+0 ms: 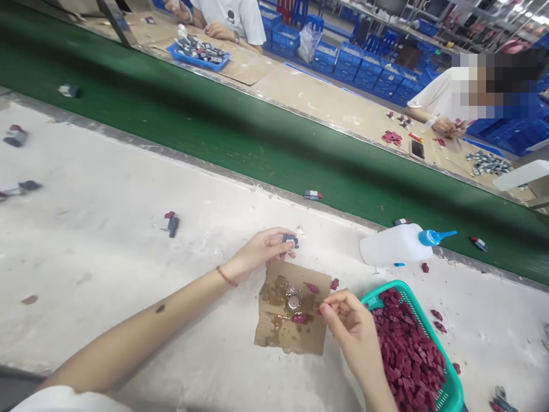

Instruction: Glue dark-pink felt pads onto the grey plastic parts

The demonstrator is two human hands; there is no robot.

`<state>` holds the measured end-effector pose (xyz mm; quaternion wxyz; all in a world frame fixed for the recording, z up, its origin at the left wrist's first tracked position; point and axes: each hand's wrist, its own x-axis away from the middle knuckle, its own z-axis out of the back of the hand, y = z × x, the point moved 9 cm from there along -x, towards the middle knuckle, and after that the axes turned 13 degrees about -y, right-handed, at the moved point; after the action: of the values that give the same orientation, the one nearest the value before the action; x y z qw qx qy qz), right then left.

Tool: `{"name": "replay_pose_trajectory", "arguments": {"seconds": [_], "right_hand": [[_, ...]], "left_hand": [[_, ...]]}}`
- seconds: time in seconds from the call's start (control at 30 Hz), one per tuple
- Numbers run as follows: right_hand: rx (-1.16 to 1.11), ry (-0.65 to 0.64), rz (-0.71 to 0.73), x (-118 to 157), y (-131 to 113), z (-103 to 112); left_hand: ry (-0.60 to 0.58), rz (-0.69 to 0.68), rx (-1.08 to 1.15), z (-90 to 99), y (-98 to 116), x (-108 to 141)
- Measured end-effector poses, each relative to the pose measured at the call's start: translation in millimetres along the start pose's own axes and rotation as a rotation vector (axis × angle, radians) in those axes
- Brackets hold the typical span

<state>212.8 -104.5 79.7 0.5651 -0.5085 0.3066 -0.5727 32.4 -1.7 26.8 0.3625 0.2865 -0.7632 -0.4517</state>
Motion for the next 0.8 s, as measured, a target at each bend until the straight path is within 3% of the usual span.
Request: {"name": "replay_pose_trajectory", "arguments": {"seconds": [0.2,0.33,0.43,0.67,0.8], "right_hand": [[0.329,-0.179,0.083,-21.8,8.3,-45.2],[0.564,-0.158,0.285,-22.6,-0.4,-55.0],[0.651,-0.14,0.353,-20.4,-5.1,-55.6],[0.59,-0.193,0.33,-20.8,-1.1,-61.8],[0.298,-0.171,0.166,-24.1,14.0,-54.4]], "left_hand": [[0.027,0.037,0.164,-1.9,-24.5,36.7],[0.011,0.018,0.26,-12.6,-36.1,42.8],[-0.017,0.013,0.261,-19.2,-43.1,43.5],[0.028,-0.054,0.14,-14.1,-44.0,47.2],[0.012,-0.122,0.083,-18.6,-40.5,49.5]]}}
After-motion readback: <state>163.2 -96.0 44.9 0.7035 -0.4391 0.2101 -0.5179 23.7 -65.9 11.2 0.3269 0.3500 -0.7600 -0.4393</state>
